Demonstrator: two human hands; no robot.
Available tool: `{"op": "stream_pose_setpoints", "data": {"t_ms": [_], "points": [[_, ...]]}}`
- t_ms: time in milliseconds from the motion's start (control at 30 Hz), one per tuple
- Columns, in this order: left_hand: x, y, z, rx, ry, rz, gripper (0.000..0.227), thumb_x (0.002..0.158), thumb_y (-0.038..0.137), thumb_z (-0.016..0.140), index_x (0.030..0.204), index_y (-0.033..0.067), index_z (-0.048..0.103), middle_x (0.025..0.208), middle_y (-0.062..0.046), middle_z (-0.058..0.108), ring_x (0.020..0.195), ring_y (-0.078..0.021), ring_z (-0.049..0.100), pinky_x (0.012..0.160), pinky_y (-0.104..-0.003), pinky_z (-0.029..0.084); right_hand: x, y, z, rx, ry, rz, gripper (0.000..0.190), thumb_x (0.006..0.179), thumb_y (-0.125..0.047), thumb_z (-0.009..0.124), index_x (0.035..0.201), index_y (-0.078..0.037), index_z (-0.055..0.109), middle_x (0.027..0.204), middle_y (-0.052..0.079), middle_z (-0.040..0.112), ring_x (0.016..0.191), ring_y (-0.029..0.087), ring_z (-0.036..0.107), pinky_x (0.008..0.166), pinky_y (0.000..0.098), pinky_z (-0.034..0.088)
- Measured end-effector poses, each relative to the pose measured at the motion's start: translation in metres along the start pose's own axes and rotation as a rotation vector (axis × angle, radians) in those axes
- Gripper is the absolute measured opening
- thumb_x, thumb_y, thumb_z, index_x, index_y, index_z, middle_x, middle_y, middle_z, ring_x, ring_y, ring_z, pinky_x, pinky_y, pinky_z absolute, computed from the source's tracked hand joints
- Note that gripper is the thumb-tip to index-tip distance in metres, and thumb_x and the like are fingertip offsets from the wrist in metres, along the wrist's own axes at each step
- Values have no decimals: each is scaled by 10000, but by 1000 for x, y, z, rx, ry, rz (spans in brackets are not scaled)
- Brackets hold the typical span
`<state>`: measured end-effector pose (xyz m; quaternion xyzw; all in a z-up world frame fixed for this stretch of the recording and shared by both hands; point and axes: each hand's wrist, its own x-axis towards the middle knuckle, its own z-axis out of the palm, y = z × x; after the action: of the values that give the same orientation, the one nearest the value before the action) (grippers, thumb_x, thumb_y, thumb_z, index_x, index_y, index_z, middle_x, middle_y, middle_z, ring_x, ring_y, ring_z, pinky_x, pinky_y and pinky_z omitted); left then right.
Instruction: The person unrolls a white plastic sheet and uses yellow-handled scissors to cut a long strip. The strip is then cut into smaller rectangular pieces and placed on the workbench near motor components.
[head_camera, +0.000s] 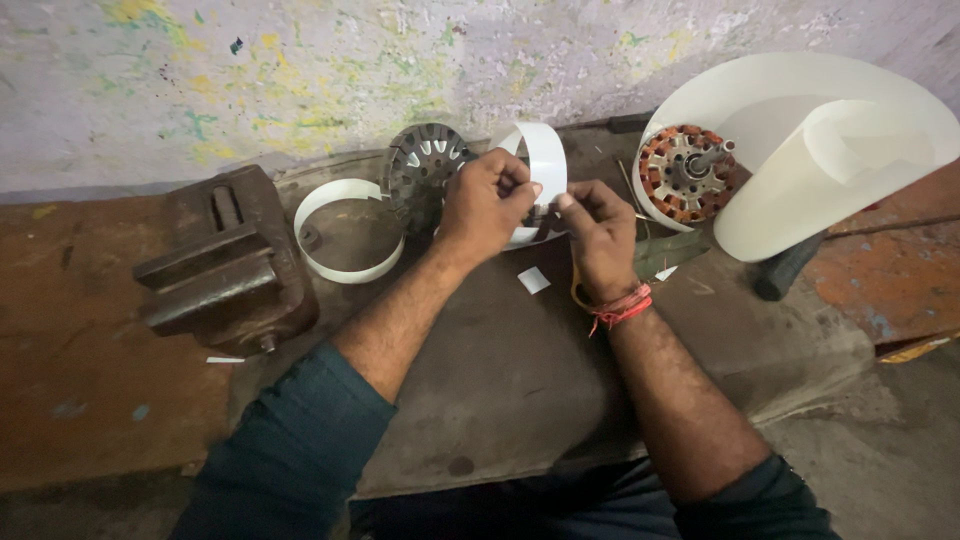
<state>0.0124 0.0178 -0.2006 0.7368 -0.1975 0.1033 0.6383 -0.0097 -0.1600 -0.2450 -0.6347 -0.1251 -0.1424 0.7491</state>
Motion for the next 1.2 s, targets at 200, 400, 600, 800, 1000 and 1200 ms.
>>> {"op": "stream_pose_setpoints", "data": {"t_ms": [200,400,600,800,1000,1200], "points": [[-11,20,-7,133,1,372,145,867,126,753,926,13,684,831,-72,732,768,-153,710,708,-317,561,-7,-15,2,-18,9,-215,124,1001,-12,680,1123,11,673,1047,30,699,959,95,633,869,249,520],[-18,33,-16,35,-104,369,229,901,160,768,1075,21,715,966,-77,749,902,-157,704,806,-309,563,-13,-28,6,7,-133,-290,90,1026,-16,658,1115,0,662,1042,29,702,957,110,664,877,260,555],[-13,26,-12,-83,-151,273,183,896,164,796,1024,36,768,953,-49,754,881,-95,697,791,-283,567,-19,-32,3,-24,-163,-277,149,989,-24,685,1132,6,652,1065,46,687,990,107,634,907,253,518],[-14,27,-13,-98,-181,202,168,914,198,784,963,45,735,851,-1,747,788,-57,671,715,-252,557,-15,-37,1,61,-128,-224,146,971,-27,734,1023,7,602,1032,90,685,888,143,630,781,285,519],[-19,36,-17,-100,-68,329,213,977,243,748,980,33,714,808,10,663,726,-41,573,645,-220,472,-1,-93,4,102,-32,-215,176,939,-49,696,1080,1,603,935,104,691,795,171,679,729,313,572],[-24,37,-20,-245,-93,229,275,1034,283,706,977,15,726,779,-9,688,681,-58,615,610,-230,499,29,-176,15,-615,-52,-861,133,1038,102,677,1142,20,669,1038,118,684,856,209,666,757,285,537]]}}
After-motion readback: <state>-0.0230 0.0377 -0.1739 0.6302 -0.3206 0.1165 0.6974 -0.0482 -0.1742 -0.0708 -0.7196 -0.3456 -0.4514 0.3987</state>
